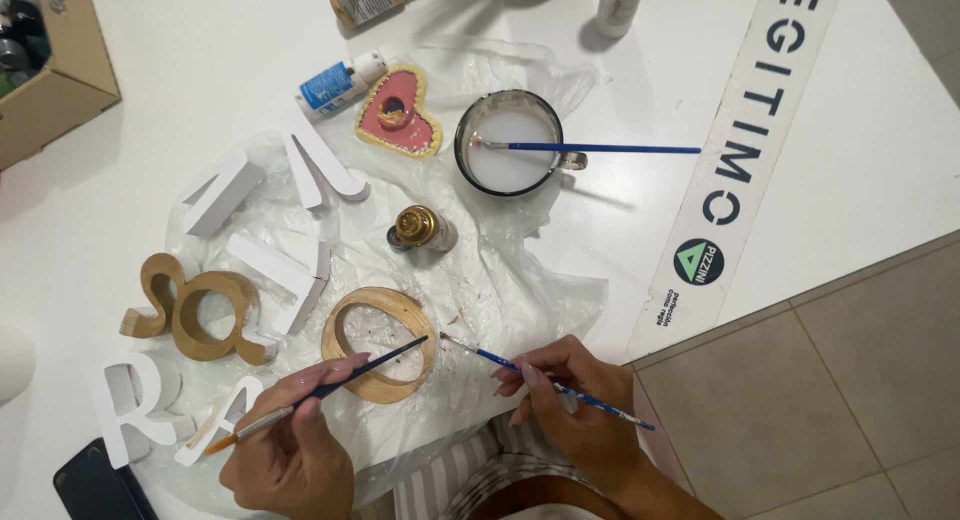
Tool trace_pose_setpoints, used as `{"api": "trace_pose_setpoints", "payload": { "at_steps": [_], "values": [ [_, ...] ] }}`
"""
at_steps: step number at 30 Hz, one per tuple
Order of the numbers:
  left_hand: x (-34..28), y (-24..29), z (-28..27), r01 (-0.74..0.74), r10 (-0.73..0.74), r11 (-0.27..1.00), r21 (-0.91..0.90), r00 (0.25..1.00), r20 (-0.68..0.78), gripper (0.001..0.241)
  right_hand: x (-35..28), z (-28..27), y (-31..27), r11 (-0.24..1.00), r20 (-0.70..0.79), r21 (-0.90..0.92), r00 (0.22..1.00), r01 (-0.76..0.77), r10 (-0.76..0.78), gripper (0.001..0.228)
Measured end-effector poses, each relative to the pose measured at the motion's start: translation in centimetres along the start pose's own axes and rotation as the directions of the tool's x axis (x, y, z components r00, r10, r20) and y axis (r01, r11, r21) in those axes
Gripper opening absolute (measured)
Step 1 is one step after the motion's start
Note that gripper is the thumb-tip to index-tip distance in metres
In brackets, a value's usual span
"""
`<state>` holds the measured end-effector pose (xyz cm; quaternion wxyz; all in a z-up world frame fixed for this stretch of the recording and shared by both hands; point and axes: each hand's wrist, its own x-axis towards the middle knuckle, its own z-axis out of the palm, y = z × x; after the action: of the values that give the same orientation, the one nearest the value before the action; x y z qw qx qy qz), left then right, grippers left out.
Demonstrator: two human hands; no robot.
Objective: The person paints wooden letters with gold paint using a brush. They hold the letter 'O' in their left hand and apply paint to its surface, then set it down and pick up the letter 'A' to continue painting.
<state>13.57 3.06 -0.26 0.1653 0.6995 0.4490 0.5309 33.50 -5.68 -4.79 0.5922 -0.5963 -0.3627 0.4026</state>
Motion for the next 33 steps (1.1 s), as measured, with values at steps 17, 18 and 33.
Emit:
{"api": "trace_pose_setpoints", "payload": {
  "at_steps": [17,18,33],
  "values": [
    [-0.4,0.4,-0.1,0.070,-0.070,0.998,-0.001,0.997,-0.014,0.034,0.1,-0.2,-0.9,0.995,0.064,0.049,0.994,0.085,-0.088,0.015],
    [-0.3,0.5,-0.1,0.060,-0.060,0.998,0.005,0.998,-0.009,0.034,-0.1,-0.3,-0.8,0.997,0.070,0.075,0.997,0.031,-0.036,0.016],
    [-2.1,-1.9,-1.7,0.021,-0.021,1.000,0.010,0.999,0.050,0.023,5.1,-0.1,-2.5,0.993,0.084,-0.034,0.990,0.117,-0.114,0.018]
  ]
}}
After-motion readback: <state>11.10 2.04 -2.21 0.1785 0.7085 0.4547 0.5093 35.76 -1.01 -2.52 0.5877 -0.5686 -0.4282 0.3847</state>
